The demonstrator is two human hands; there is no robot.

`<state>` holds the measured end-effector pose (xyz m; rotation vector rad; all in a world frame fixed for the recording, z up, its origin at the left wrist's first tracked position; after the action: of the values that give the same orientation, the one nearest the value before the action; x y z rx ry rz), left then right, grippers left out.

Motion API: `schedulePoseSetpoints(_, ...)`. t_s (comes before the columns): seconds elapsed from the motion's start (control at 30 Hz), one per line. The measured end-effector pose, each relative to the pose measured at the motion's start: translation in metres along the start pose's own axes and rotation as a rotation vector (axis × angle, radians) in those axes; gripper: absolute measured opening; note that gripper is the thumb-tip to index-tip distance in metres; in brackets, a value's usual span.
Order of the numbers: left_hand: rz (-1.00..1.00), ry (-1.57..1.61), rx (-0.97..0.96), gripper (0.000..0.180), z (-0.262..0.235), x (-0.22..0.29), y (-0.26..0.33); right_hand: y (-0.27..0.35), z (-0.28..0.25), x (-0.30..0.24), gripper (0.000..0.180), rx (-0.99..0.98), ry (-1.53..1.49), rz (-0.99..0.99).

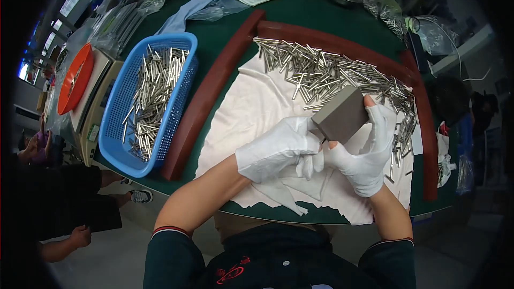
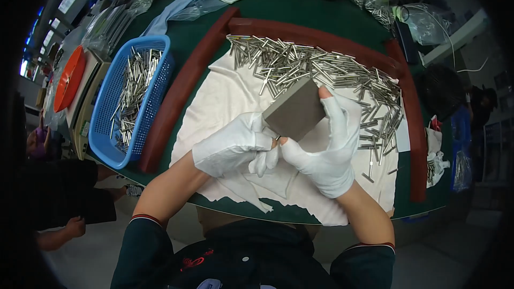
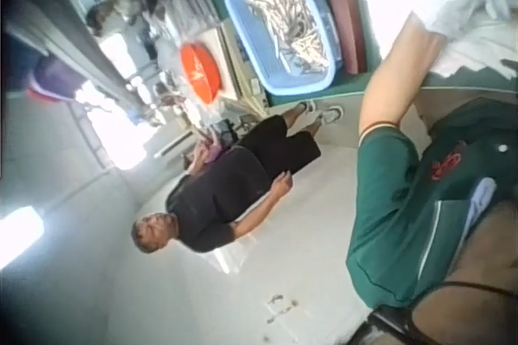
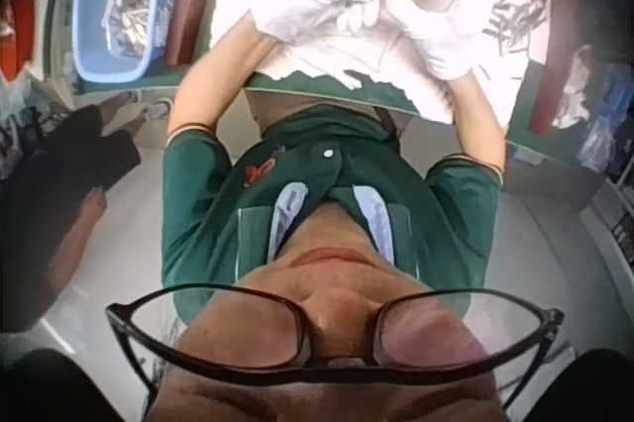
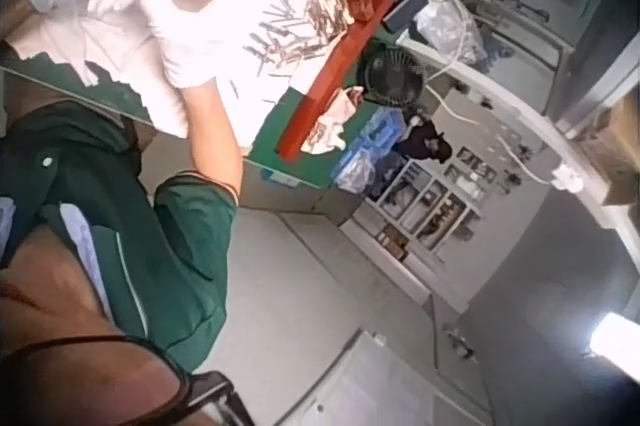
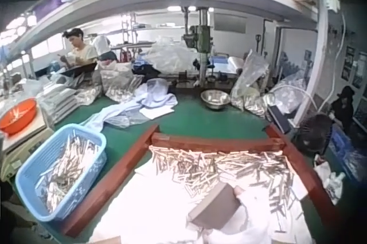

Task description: Rubbing small metal pins against a polishing block to smooth or deburr them.

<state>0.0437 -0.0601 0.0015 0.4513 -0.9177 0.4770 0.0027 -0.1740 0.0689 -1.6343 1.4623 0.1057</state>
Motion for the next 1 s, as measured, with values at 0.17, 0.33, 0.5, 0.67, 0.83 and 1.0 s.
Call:
schedulePoseSetpoints(0.17, 0.049, 0.153, -0.001, 0.052, 0.0, 0.009, -0.002, 0.001, -0.01, 0.005, 0.083, 0.055, -0.009, -0.03)
schedulePoseSetpoints(0.33, -0.005, 0.249, -0.02, 0.053, -0.002, 0.004, 0.003, 0.002, -0.007, 0.007, 0.081, 0.003, -0.03, 0.016)
schedulePoseSetpoints(0.5, -0.083, 0.341, 0.03, 0.044, -0.012, -0.017, 0.001, 0.001, -0.003, 0.005, 0.081, 0.021, -0.011, -0.014)
schedulePoseSetpoints(0.67, 0.007, 0.446, -0.058, 0.045, -0.009, -0.002, -0.001, 0.002, -0.007, 0.006, 0.081, 0.02, 0.01, -0.021)
schedulePoseSetpoints(0.83, -0.131, 0.347, 0.09, 0.054, -0.011, -0.017, 0.002, -0.001, -0.005, 0.005, 0.083, 0.049, -0.025, -0.022)
schedulePoseSetpoints(1.0, -0.049, 0.378, 0.047, 0.052, -0.007, -0.011, 0.002, 0.001, -0.007, 0.001, 0.085, 0.07, 0.029, -0.056)
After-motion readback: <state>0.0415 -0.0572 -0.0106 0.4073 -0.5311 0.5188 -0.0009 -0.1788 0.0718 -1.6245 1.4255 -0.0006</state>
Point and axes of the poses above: each hand's wrist, its own y-axis away from the middle knuckle, its own z-axis out of the palm, x = y × z, the point moved 8 cm from there along -y, towards the middle knuckle, and after that the axes turned 9 degrees about z, right-handed, at the moved point
